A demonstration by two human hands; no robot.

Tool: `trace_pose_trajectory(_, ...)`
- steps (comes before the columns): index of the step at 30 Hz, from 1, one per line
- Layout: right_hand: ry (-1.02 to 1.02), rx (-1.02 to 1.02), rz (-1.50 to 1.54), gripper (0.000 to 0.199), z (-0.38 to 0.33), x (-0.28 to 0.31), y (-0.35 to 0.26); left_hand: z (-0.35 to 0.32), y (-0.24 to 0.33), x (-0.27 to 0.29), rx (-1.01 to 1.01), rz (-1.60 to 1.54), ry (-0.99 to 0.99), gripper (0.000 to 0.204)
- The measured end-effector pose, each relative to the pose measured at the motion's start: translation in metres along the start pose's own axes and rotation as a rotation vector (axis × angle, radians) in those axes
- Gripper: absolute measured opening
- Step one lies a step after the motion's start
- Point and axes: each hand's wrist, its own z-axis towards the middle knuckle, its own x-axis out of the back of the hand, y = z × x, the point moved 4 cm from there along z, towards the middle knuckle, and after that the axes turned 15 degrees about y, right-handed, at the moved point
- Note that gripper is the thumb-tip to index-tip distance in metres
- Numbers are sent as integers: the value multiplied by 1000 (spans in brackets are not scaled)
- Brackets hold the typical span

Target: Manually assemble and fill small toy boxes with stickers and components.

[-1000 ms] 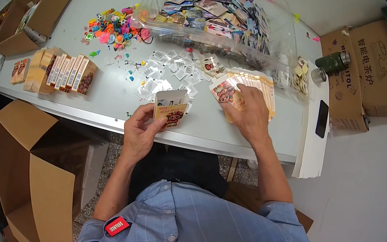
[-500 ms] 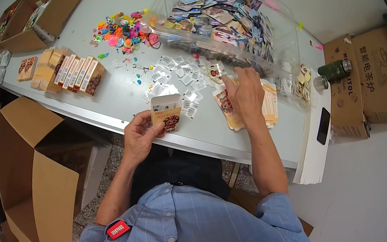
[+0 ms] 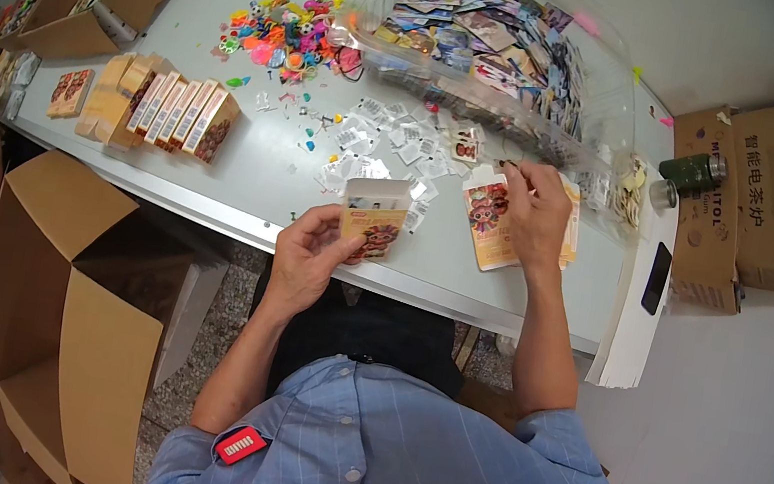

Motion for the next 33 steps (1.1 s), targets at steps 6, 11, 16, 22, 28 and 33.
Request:
trace_pose_trajectory(6,-242,202,307,8,-27,-10,-72,5,-7,-7,19,64,-59,33)
trace_pose_trajectory(11,-327,324,251,9,-36,-25,-75,6,-12,-6,7,98,-94,34)
trace_pose_trajectory(16,-273,192,320,8,-36,-19,-62,5,-11,-4,4,84,-86,33)
trace_pose_trajectory(22,-342,-112,108,13,-47,-27,-32,5,9,13,-82,-51,80,32)
trace_pose_trajectory(28,-400,-2,-63,34,-75,-43,-33,15,17,31,-142,-85,172,33)
trace_pose_trajectory(33,-402,-21,-121,35,-82,-41,-33,16,7,37,-133,-102,191,35)
